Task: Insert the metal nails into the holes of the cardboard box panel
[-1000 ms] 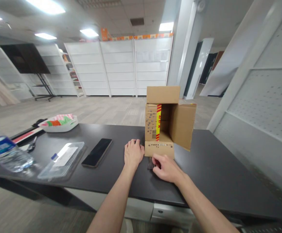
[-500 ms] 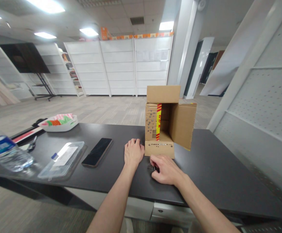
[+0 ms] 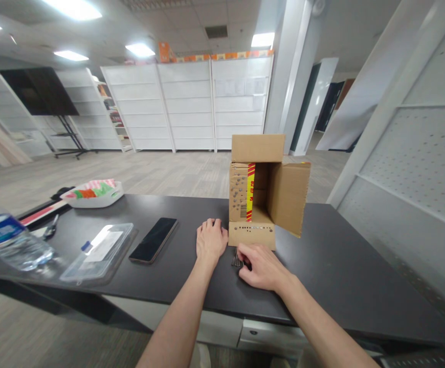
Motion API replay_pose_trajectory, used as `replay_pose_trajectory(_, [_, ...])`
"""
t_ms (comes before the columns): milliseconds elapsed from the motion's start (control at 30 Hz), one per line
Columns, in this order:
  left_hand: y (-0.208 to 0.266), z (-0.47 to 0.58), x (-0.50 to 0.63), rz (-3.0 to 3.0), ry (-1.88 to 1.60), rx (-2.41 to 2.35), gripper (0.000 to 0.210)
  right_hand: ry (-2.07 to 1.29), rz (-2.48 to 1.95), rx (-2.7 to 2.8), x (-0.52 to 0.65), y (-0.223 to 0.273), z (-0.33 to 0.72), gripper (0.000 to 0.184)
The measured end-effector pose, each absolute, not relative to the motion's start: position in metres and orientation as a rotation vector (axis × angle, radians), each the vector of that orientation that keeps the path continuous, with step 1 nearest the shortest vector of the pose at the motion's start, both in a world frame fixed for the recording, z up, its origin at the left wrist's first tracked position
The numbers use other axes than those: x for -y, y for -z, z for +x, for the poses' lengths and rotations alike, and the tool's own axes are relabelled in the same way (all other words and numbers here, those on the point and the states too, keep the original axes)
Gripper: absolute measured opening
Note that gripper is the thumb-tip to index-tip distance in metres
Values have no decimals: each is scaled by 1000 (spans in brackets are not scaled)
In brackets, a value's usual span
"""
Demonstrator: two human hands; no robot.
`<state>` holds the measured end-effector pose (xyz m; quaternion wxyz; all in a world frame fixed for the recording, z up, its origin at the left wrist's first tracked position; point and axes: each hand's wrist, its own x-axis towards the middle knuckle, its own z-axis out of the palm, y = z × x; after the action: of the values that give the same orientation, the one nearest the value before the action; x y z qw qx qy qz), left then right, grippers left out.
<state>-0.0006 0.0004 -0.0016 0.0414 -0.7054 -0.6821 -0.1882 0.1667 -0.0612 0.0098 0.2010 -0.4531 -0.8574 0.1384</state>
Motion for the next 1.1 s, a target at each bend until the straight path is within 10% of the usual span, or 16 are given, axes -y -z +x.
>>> replay_pose_trajectory(1100, [3, -1, -1, -2167, 565, 2090, 29, -6, -1497, 1818, 38, 14, 175, 30])
